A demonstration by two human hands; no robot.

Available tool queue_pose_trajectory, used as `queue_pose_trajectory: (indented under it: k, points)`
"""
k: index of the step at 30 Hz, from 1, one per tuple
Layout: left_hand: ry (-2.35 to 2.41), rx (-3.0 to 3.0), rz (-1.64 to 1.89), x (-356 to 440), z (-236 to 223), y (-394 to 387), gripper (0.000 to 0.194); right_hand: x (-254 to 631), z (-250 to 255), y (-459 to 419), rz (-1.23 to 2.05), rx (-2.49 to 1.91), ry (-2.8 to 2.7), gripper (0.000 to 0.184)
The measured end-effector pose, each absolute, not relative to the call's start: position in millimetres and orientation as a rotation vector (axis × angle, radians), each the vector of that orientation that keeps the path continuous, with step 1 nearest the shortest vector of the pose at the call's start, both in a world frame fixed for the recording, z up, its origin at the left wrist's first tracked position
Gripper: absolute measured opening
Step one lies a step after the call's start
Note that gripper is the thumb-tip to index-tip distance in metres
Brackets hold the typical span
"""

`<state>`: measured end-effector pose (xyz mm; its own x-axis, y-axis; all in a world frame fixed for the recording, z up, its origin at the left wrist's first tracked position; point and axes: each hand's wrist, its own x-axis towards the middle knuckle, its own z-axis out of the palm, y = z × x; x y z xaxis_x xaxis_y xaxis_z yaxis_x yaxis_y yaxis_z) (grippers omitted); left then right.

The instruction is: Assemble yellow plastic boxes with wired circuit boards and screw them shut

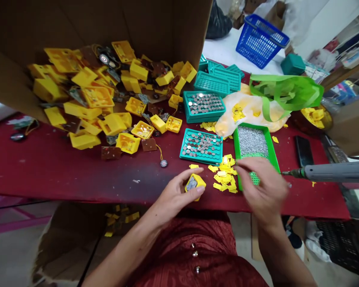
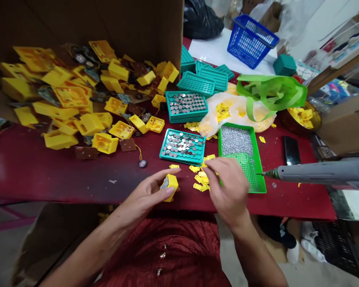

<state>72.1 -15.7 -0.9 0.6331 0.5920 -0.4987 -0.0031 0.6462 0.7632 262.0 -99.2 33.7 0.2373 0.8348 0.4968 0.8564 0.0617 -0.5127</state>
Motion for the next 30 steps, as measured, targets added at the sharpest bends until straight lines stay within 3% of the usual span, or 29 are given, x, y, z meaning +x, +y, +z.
queue_pose_trajectory:
  k: [7, 25, 30]
  points:
    - [0.865, 0.712, 0.511, 64.8, -9.1, -12.7, 0.048, 274.3, -20.8, -37.8, 0.077, -2.001, -1.818, 0.016]
    - [0.832, 0.494, 0.552, 58.6, -10.1, -1.2, 0.037, 247.0, -13.3, -35.0, 0.030, -2.030, -1.699, 0.017]
    - [0.811, 0.521, 0.565, 57.1, -13.8, -2.4, 0.037, 219.5, 10.1, -45.4, 0.497, -1.741, -1.509, 0.012]
